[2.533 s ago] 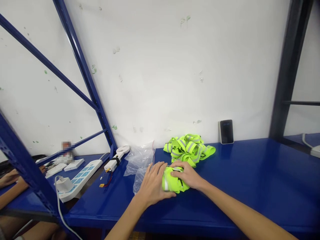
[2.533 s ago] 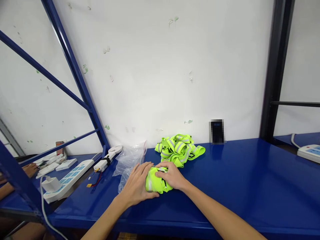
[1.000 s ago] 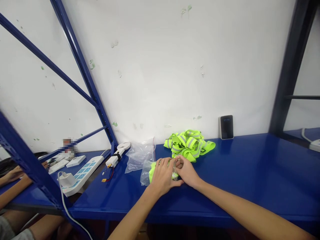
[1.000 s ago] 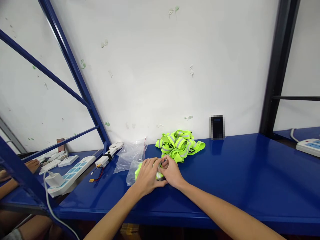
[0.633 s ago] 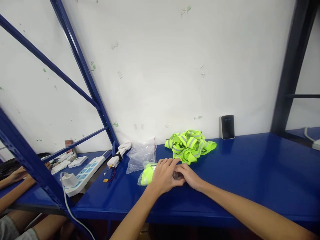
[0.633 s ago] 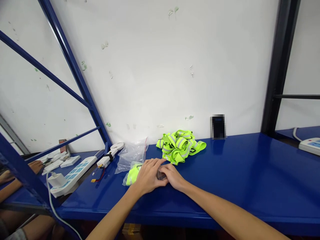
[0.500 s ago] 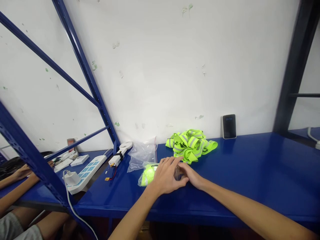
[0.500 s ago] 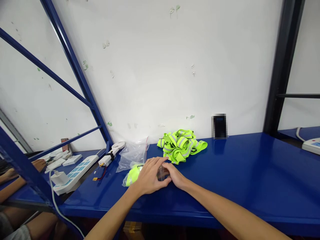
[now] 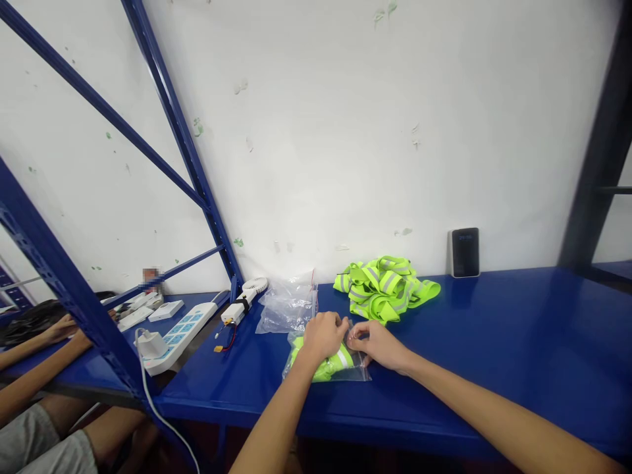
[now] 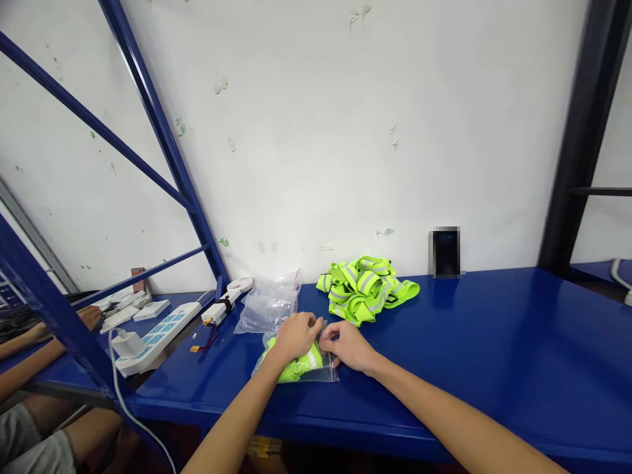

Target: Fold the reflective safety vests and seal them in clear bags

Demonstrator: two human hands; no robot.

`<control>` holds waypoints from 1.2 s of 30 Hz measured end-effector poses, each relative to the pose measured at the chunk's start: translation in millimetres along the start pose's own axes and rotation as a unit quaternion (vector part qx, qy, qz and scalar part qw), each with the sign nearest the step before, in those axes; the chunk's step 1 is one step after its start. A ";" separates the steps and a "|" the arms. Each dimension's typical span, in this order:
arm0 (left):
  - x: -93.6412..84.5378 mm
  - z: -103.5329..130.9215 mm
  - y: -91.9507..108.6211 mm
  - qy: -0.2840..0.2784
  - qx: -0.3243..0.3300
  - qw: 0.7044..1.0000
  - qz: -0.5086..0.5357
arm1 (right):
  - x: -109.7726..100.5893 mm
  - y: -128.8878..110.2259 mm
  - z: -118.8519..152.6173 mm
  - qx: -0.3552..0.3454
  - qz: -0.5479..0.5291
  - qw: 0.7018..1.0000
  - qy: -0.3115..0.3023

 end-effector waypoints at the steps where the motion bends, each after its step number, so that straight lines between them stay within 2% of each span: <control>1: 6.1 1.2 -0.6 -0.006 -0.001 1.000 -0.007 | -2.4 0.7 -0.2 0.006 0.002 1.000 0.006; 3: 10.4 2.7 0.3 -0.008 0.009 1.000 -0.014 | -7.5 3.0 0.1 0.027 0.007 0.999 0.017; 9: 5.5 2.4 7.5 -0.013 0.064 0.998 0.007 | -13.3 13.6 2.1 0.115 0.021 0.993 0.007; 13: 12.6 -2.9 7.5 -0.034 0.089 0.994 0.047 | -15.0 24.1 -0.3 0.168 0.033 0.985 0.006; 20: 15.6 -7.8 3.9 -0.032 0.088 0.992 0.088 | -16.4 27.8 -6.0 0.186 0.036 0.982 -0.008; 24: 13.0 -5.8 1.6 -0.022 0.068 0.992 0.104 | -13.6 28.4 -10.1 0.174 0.032 0.984 -0.028; 27: 7.3 -6.7 -4.5 -0.008 0.020 0.991 0.133 | -13.3 24.4 -12.9 0.145 -0.008 0.989 -0.023; 31: -5.0 -9.0 -13.5 -0.002 -0.060 0.975 0.214 | -19.3 -0.2 -13.8 0.061 -0.074 0.995 -0.005; 33: -9.3 -9.9 -10.5 -0.017 -0.062 0.963 0.262 | -26.0 -14.5 -13.4 0.029 -0.048 0.998 0.006; 36: -2.4 -9.0 3.0 -0.077 -0.023 0.930 0.359 | -33.5 -28.4 -15.6 0.004 0.082 0.997 0.011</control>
Point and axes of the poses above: each hand's wrist, its own z-axis away from the middle knuckle, its own x-axis out of the palm, y = z × x, the point moved 10 cm from there along -z, towards the middle knuckle, and after that the axes turned 11 degrees about -z, right-handed, at the moved point
